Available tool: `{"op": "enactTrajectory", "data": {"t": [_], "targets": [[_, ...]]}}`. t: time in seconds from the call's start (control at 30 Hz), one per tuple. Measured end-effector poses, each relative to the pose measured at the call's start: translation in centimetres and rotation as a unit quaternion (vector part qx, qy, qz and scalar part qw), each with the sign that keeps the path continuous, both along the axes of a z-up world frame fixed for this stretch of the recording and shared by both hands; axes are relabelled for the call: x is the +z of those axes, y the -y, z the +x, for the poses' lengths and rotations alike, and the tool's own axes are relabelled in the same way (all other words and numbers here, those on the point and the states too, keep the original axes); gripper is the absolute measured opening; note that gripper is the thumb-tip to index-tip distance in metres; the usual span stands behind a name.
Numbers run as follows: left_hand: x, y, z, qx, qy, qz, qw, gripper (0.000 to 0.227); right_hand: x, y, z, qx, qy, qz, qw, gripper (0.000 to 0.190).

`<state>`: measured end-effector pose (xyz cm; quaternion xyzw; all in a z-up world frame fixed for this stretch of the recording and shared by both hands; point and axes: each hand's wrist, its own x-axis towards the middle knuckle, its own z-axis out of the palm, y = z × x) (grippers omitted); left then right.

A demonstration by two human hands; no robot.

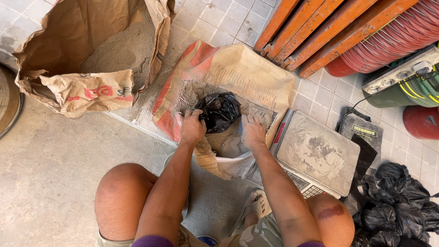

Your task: The person scoops a gray powder from a large sack into a small black plastic bag using a scoop. They place the bag on a digital scale to weigh it, then tie the bag and set it aside. This process is repeated multiple times.

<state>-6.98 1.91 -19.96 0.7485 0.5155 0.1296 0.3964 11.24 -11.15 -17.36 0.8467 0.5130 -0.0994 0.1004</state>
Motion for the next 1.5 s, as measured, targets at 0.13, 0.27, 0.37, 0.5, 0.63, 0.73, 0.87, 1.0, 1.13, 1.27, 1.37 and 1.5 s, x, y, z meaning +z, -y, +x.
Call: {"op": "enactTrajectory", "data": {"t": [0.13, 0.27, 0.37, 0.5, 0.63, 0.73, 0.87, 1.0, 1.13, 1.27, 1.37, 1.5], "targets": [[-1.0, -0.5, 0.5, 0.012, -0.008, 0.014, 1.000, 0.029, 2.8, -0.1, 0.2, -0.030, 0.039, 0.067, 0.997, 0.072], [0.3, 0.5, 0.2, -0.003, -0.005, 0.006, 1.000, 0.032, 1.1, 0.8, 4.2, -0.060, 0.170, 0.216, 0.960, 0.053], [0.8, 0.4, 0.5, -0.007, -0.005, 0.018, 1.000, 0.032, -2.1, 1.1, 7.8, -0.033, 0.260, 0.296, 0.919, 0.054], [1.9, 0.6, 0.8, -0.022, 0.003, 0.002, 1.000, 0.034, -3.0, 1.8, 8.4, -0.122, 0.059, 0.145, 0.980, 0.072], [1.6, 0.7, 1.0, -0.020, -0.006, 0.015, 1.000, 0.034, -3.3, 2.4, 6.7, -0.120, -0.002, 0.073, 0.990, 0.058], [1.1, 0.8, 1.2, -0.041, -0.018, 0.005, 0.999, 0.036, -4.7, 2.3, 7.3, -0.143, -0.052, 0.063, 0.986, 0.073], [2.5, 1.1, 1.4, -0.068, -0.006, -0.017, 0.998, 0.041, -5.8, 2.6, 7.8, -0.158, -0.081, 0.044, 0.983, 0.075], [5.4, 1.9, 0.7, -0.093, -0.004, -0.061, 0.994, 0.046, -3.5, 2.5, 5.7, -0.146, -0.100, 0.060, 0.982, 0.067], [5.0, 1.9, 1.0, -0.113, 0.002, -0.064, 0.992, 0.045, -0.2, 2.2, 3.9, -0.175, -0.143, 0.022, 0.974, 0.069], [5.9, 2.3, 0.9, -0.107, 0.020, -0.069, 0.992, 0.045, -0.4, 2.5, 2.9, -0.207, -0.177, 0.009, 0.962, 0.077], [5.8, 2.5, 0.9, -0.104, 0.013, -0.073, 0.992, 0.044, -1.2, 2.8, 2.6, -0.218, -0.189, 0.013, 0.957, 0.078], [4.9, 2.4, 0.8, -0.102, 0.011, -0.070, 0.992, 0.045, -1.1, 2.9, 2.2, -0.237, -0.221, 0.017, 0.946, 0.081]]}}
